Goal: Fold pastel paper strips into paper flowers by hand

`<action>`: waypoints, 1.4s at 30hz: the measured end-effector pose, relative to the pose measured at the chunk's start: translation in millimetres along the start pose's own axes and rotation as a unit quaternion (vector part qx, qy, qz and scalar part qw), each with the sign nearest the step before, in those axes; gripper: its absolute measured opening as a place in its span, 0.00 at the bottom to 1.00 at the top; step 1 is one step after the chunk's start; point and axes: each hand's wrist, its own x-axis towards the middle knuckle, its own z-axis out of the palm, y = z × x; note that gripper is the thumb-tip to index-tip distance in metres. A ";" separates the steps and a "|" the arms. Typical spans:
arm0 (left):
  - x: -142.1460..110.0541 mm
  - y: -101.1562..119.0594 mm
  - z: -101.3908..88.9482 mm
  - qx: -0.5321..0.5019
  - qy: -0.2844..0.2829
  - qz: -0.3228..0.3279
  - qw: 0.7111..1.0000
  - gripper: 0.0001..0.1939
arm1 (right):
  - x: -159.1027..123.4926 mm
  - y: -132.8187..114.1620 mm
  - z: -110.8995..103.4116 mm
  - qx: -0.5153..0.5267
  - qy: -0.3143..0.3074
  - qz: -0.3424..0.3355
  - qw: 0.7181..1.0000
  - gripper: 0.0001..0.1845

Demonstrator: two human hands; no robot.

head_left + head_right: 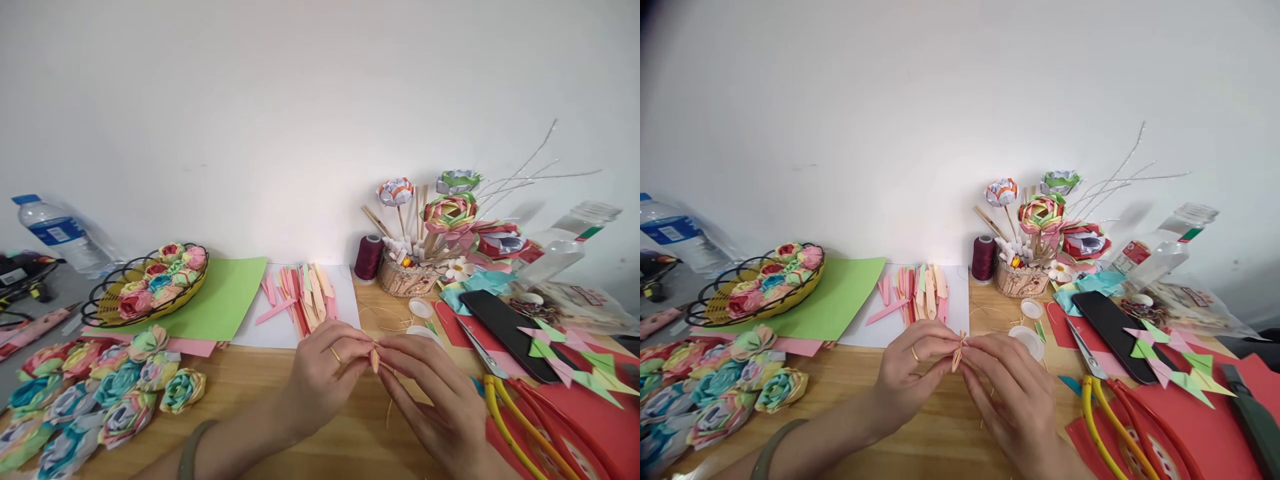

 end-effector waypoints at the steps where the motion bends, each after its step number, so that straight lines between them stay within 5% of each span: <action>1: 0.3 0.8 -0.3 0.004 0.002 0.010 1.000 0.10 | -0.6 0.0 -0.2 -0.006 0.005 -0.011 1.000 0.13; 27: 1.0 6.2 -2.7 0.034 0.008 0.072 0.997 0.10 | -1.6 -4.0 -4.8 -0.014 0.020 -0.059 0.998 0.13; 37: -3.9 6.4 0.1 -0.034 0.009 -0.018 0.999 0.08 | -6.9 1.1 -5.3 -0.007 0.010 -0.072 0.997 0.15; 42: -2.0 3.7 -0.7 0.008 0.019 0.051 0.999 0.10 | -7.8 2.3 -7.2 -0.013 0.000 -0.072 0.997 0.15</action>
